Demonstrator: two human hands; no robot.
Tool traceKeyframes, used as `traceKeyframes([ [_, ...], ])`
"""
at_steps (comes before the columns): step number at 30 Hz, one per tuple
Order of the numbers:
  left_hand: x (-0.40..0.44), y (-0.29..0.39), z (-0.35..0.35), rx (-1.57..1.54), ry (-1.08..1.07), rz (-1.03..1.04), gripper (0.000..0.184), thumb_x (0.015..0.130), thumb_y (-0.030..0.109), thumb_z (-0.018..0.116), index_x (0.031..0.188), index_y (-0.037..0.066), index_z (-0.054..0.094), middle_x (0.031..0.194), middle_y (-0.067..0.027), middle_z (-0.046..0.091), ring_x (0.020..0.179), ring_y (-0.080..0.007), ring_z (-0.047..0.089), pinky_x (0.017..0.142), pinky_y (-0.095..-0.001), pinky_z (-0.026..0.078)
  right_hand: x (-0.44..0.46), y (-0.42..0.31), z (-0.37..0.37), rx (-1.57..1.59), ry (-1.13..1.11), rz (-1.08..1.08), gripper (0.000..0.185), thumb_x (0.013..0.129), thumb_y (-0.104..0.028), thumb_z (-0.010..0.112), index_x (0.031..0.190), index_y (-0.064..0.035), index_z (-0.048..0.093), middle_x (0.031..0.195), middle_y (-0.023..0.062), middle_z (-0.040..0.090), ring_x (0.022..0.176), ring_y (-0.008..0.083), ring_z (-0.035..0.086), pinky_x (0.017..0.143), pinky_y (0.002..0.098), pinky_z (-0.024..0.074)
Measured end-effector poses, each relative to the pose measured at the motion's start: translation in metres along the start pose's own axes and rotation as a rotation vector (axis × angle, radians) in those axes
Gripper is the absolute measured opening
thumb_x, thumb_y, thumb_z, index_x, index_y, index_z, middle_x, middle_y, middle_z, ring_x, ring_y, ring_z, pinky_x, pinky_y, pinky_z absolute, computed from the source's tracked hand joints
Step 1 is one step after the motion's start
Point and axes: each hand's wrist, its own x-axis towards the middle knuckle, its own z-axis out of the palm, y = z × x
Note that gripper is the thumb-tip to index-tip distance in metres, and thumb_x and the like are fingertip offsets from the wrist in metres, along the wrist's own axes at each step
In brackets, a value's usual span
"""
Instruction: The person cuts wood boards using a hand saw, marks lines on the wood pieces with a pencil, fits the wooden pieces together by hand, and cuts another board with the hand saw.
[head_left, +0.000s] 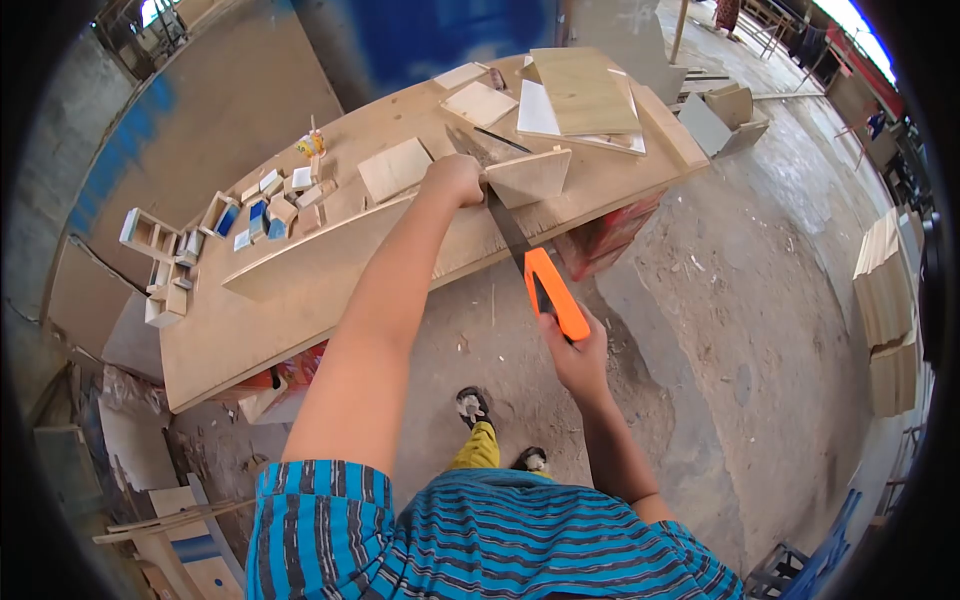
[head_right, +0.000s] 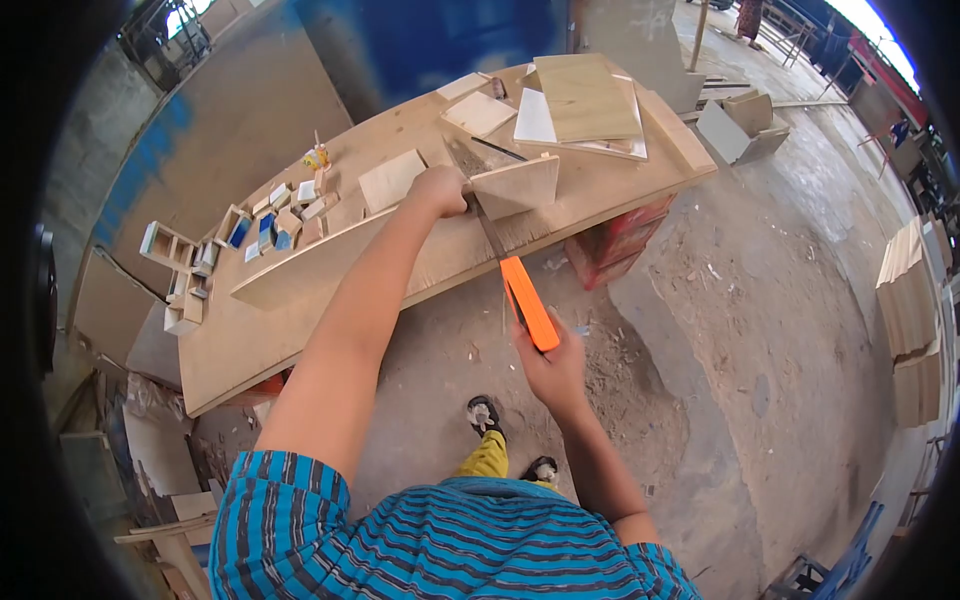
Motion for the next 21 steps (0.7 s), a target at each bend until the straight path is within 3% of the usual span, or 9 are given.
traceKeyframes([
  [5, 0.011, -0.005, 0.007, 0.036, 0.011, -0.005, 0.031, 0.064, 0.015, 0.063, 0.094, 0.009, 0.069, 0.096, -0.0145, 0.068, 0.091, -0.0305, 0.065, 0.077, -0.0403, 0.053, 0.008, 0.036, 0.024, 0.002, -0.045, 0.007, 0.018, 0.085, -0.012, 0.065, 0.093, 0.0025, 0.058, 0.067, 0.0034, 0.053, 0.066, 0.0074, 0.048, 0.061, 0.0249, 0.0432],
  [11, -0.009, 0.008, -0.003, -0.031, 0.032, -0.094, 0.028, 0.063, 0.014, 0.062, 0.090, 0.008, 0.070, 0.094, -0.0148, 0.068, 0.090, -0.0312, 0.065, 0.076, -0.0405, 0.053, 0.008, 0.014, 0.009, 0.016, -0.076, -0.008, 0.020, 0.086, -0.014, 0.064, 0.095, 0.0028, 0.057, 0.072, 0.0032, 0.054, 0.068, 0.0086, 0.047, 0.064, 0.0254, 0.0434],
  [21, -0.032, 0.020, -0.003, -0.027, 0.081, 0.011, 0.025, 0.064, 0.014, 0.062, 0.086, 0.007, 0.070, 0.089, -0.0161, 0.067, 0.086, -0.0327, 0.065, 0.074, -0.0414, 0.052, -0.020, 0.041, 0.000, 0.014, -0.039, -0.002, 0.016, 0.084, -0.012, 0.065, 0.086, 0.0009, 0.056, 0.066, 0.0053, 0.049, 0.064, 0.0112, 0.046, 0.061, 0.0268, 0.0413],
])
